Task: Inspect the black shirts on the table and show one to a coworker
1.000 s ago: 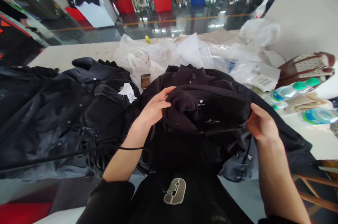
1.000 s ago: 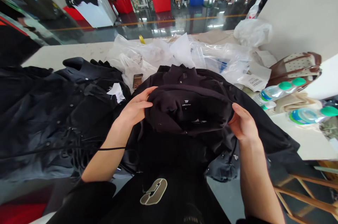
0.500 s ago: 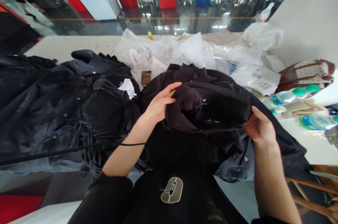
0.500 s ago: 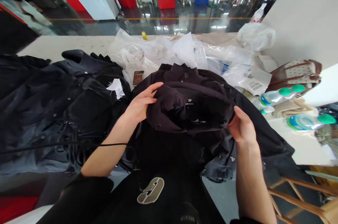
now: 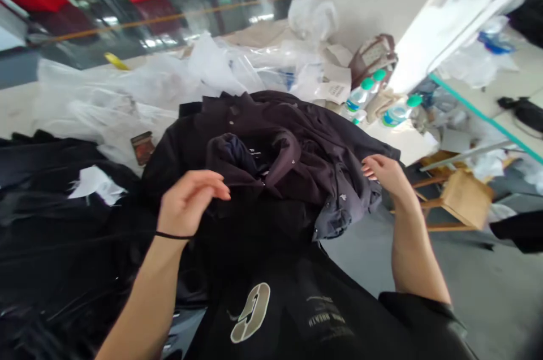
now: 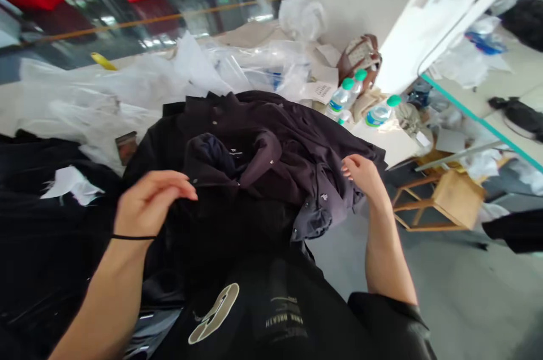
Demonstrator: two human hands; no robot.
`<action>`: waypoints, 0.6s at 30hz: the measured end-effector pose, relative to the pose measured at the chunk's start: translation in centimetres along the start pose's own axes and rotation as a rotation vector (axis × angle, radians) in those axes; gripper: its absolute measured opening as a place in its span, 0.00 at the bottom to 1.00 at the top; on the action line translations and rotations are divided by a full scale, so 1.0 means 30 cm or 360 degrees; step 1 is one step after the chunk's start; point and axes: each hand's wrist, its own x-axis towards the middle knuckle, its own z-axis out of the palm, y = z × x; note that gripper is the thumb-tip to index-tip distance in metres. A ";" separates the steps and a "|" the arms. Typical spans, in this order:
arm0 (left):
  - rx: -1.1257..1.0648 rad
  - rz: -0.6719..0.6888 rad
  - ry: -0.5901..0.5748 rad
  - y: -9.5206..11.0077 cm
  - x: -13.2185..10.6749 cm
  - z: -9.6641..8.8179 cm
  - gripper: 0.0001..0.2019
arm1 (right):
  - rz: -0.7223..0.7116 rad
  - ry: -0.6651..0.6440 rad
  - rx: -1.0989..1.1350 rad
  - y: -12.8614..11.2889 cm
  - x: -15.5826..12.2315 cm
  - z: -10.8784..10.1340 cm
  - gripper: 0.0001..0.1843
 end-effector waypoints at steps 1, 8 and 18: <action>-0.0064 -0.0098 -0.0325 -0.001 -0.023 0.059 0.09 | 0.0111 -0.0127 -0.0116 0.045 -0.035 -0.010 0.11; 0.0333 -0.0174 -0.1418 -0.097 -0.148 0.523 0.17 | -0.0110 -0.0621 -0.0257 0.158 -0.239 0.150 0.16; 0.1000 0.0315 -0.1053 -0.245 -0.236 0.399 0.13 | -0.0501 -0.0030 0.1025 0.004 -0.308 0.140 0.17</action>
